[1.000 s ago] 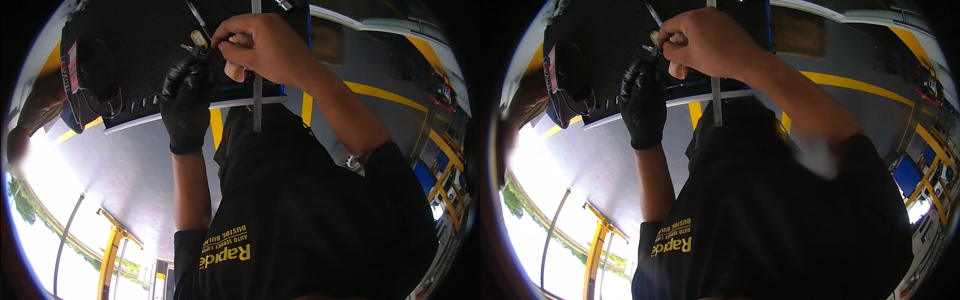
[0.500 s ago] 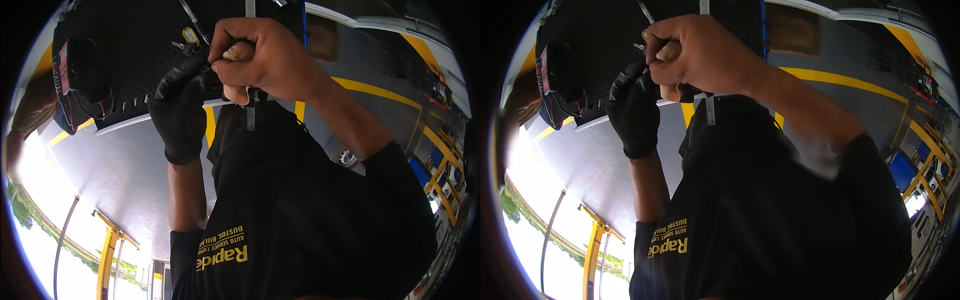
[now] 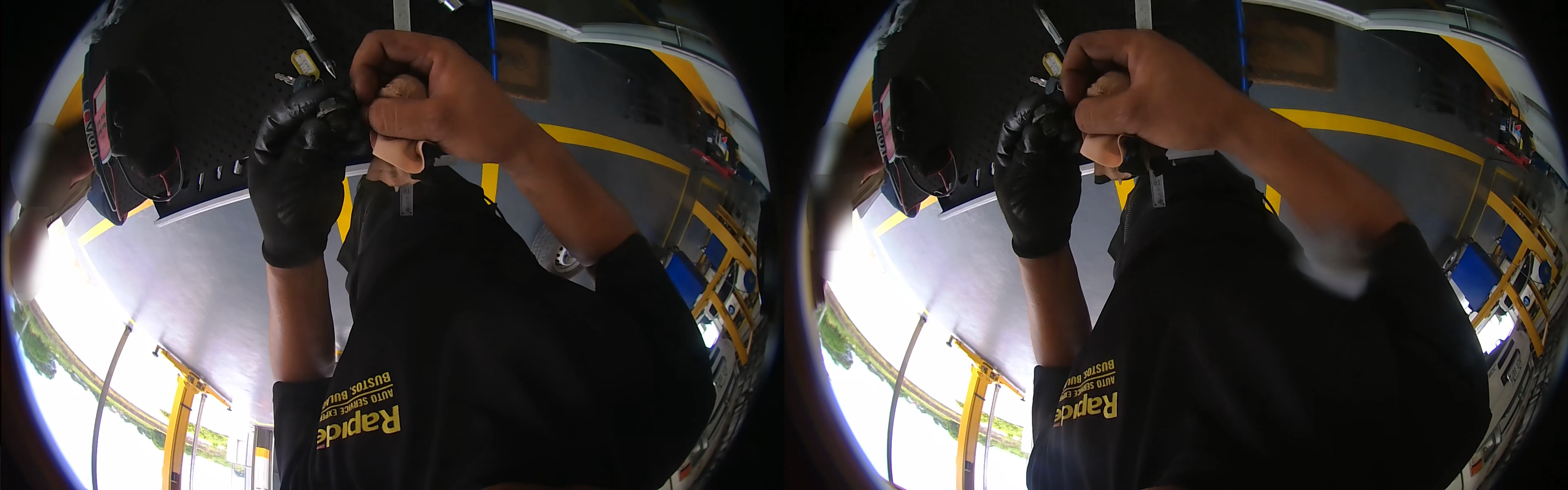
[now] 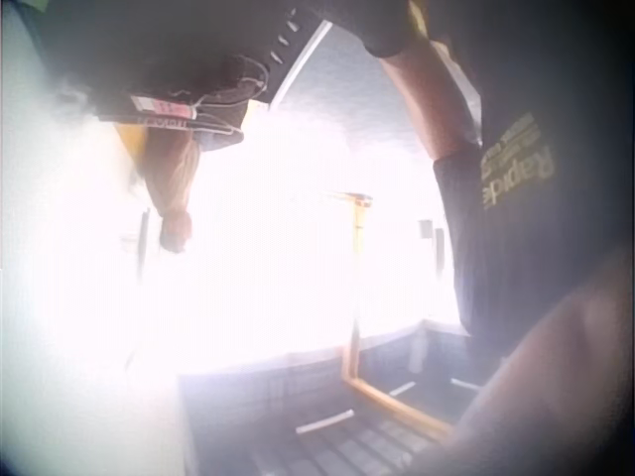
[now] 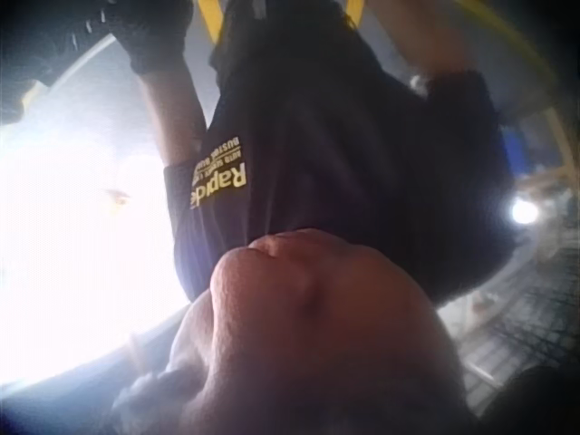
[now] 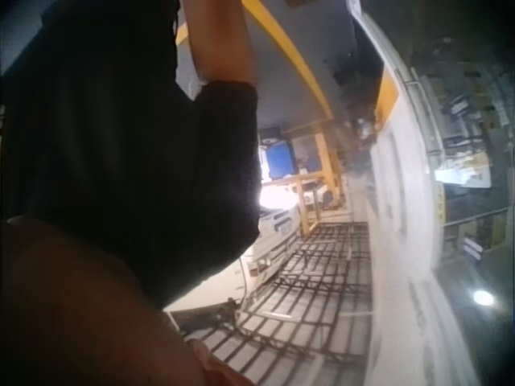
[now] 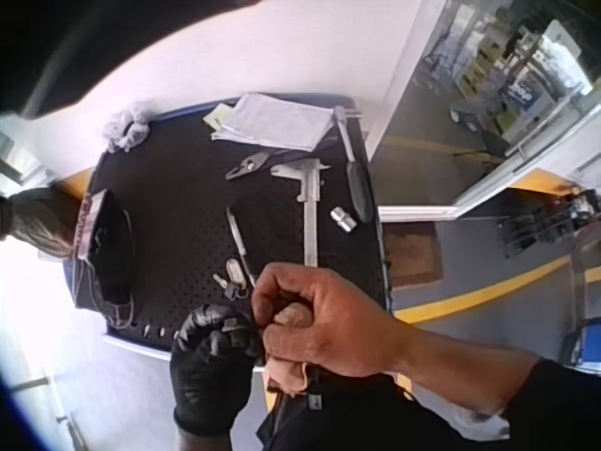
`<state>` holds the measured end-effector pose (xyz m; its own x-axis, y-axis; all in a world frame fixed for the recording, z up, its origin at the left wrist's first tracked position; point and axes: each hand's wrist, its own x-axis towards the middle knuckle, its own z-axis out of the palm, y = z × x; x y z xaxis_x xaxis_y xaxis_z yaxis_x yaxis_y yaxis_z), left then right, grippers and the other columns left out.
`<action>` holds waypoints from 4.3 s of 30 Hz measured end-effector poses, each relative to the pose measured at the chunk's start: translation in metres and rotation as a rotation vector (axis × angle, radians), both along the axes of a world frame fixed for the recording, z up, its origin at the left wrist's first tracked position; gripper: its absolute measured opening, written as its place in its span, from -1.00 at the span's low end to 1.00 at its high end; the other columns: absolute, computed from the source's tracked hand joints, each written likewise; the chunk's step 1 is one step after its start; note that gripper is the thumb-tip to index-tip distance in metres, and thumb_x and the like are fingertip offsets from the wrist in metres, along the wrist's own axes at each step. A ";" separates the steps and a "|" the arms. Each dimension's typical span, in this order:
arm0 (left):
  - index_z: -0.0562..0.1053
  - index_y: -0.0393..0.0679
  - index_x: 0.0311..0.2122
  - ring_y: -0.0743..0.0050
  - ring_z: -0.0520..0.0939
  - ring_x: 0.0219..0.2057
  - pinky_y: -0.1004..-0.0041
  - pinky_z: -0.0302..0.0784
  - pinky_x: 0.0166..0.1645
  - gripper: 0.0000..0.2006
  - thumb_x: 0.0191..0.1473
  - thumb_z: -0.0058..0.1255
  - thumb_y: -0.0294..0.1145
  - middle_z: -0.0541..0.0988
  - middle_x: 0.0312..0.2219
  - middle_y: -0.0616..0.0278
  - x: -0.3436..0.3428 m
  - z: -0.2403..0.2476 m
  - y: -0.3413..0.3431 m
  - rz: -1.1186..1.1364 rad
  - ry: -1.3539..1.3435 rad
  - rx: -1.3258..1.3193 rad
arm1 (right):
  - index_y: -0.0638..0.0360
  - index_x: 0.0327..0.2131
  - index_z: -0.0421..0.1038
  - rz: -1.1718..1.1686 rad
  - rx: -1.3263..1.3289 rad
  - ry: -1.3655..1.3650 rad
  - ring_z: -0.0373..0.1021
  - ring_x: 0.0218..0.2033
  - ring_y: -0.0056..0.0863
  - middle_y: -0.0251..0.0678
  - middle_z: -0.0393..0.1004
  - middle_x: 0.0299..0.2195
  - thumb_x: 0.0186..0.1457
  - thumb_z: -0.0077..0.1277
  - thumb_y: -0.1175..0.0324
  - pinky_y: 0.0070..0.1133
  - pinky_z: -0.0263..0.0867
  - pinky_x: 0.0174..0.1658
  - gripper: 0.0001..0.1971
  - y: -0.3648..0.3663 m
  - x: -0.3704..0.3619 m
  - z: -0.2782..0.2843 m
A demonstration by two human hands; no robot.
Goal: The person cleans a small metal fastener with a rag, then opens a tool chest drawer to select a socket and attach it to the fastener. They walk to a workbench and place the fastener on the bench while another person sprays a can nearby. The person then returns to the tool chest and opens additional drawers.
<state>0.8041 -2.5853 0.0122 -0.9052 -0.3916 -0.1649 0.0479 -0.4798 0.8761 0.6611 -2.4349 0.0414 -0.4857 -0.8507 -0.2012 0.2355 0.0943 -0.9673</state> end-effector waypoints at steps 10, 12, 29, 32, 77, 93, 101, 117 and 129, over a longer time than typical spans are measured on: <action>0.50 -0.28 0.05 0.37 0.67 -0.10 0.39 0.59 0.04 -0.74 0.33 0.01 -0.42 0.64 -0.11 0.09 0.001 0.002 -0.001 -0.042 0.116 0.293 | 0.20 -0.27 0.43 -0.001 0.104 0.308 0.49 -0.46 -0.69 -0.39 0.52 -0.49 0.10 0.16 0.38 -0.64 0.42 -0.35 -0.84 0.003 -0.003 0.020; 0.48 -0.28 0.07 0.40 0.65 -0.04 0.41 0.57 0.08 -0.73 0.36 -0.02 -0.38 0.62 -0.07 0.09 0.002 0.007 -0.003 -0.105 0.144 0.289 | 0.21 -0.28 0.45 0.006 0.116 0.377 0.50 -0.45 -0.67 -0.38 0.53 -0.49 0.11 0.16 0.36 -0.63 0.42 -0.35 -0.83 0.002 -0.005 0.023; 0.65 -0.17 -0.12 0.58 0.72 -0.33 0.59 0.61 -0.27 -0.76 0.11 0.14 -0.67 0.71 -0.25 0.21 0.029 0.002 -0.003 -0.167 -0.082 -0.895 | 0.23 -0.30 0.32 0.258 0.251 -0.179 0.43 -0.61 -0.66 -0.38 0.45 -0.59 0.15 0.06 0.48 -0.57 0.46 -0.45 -0.89 -0.005 0.002 0.001; 0.64 -0.12 -0.13 0.49 0.69 -0.31 0.51 0.60 -0.26 -0.78 0.10 0.16 -0.56 0.69 -0.23 0.25 0.035 0.005 0.000 -0.137 -0.164 -0.646 | 0.21 -0.30 0.36 0.291 0.334 -0.172 0.47 -0.52 -0.66 -0.39 0.48 -0.53 0.13 0.00 0.51 -0.61 0.46 -0.34 -0.94 -0.008 0.002 -0.003; 0.56 -0.30 -0.02 0.55 0.65 -0.24 0.49 0.60 -0.10 -0.78 0.26 0.05 -0.53 0.66 -0.25 0.22 0.302 -0.082 -0.168 -0.141 -0.355 -0.275 | 0.10 -0.15 0.47 -0.419 0.931 0.821 0.52 -0.22 -0.32 -0.29 0.50 -0.23 0.16 0.17 0.38 -0.39 0.44 -0.14 -0.81 -0.015 0.247 -0.108; 0.53 -0.32 -0.03 0.54 0.63 -0.22 0.49 0.58 -0.15 -0.80 0.28 0.01 -0.53 0.63 -0.28 0.21 0.346 -0.079 -0.154 -0.214 -0.267 -0.725 | 0.07 -0.22 0.44 -0.302 0.858 0.603 0.51 -0.30 -0.31 -0.27 0.49 -0.26 0.11 0.19 0.36 -0.37 0.42 -0.21 -0.82 0.016 0.269 -0.107; 0.51 -0.30 0.04 0.45 0.64 -0.17 0.50 0.59 -0.06 -0.75 0.29 0.05 -0.48 0.61 -0.13 0.19 0.350 -0.080 -0.166 -0.137 -0.564 -0.097 | 0.15 -0.20 0.54 -0.453 0.720 0.583 0.56 -0.34 -0.35 -0.25 0.62 -0.39 0.17 0.16 0.41 -0.45 0.44 -0.20 -0.86 0.029 0.241 -0.081; 0.46 -0.26 0.10 0.24 0.59 0.04 0.33 0.54 0.17 -0.65 0.22 0.07 -0.45 0.55 0.06 0.01 0.220 -0.086 -0.145 -0.411 -0.466 -0.375 | 0.15 -0.23 0.58 -0.659 0.807 0.732 0.56 -0.28 -0.33 -0.22 0.59 -0.29 0.15 0.18 0.36 -0.43 0.47 -0.16 -0.86 0.042 0.180 -0.109; 0.37 -0.24 0.24 0.10 0.52 0.20 0.19 0.45 0.31 -0.54 0.24 0.08 -0.47 0.46 0.20 -0.04 0.164 -0.143 -0.188 -0.334 0.084 0.575 | 0.10 -0.10 0.57 -0.686 0.868 0.868 0.52 -0.32 -0.41 -0.30 0.61 -0.27 0.15 0.17 0.43 -0.51 0.44 -0.18 -0.77 0.076 0.127 -0.103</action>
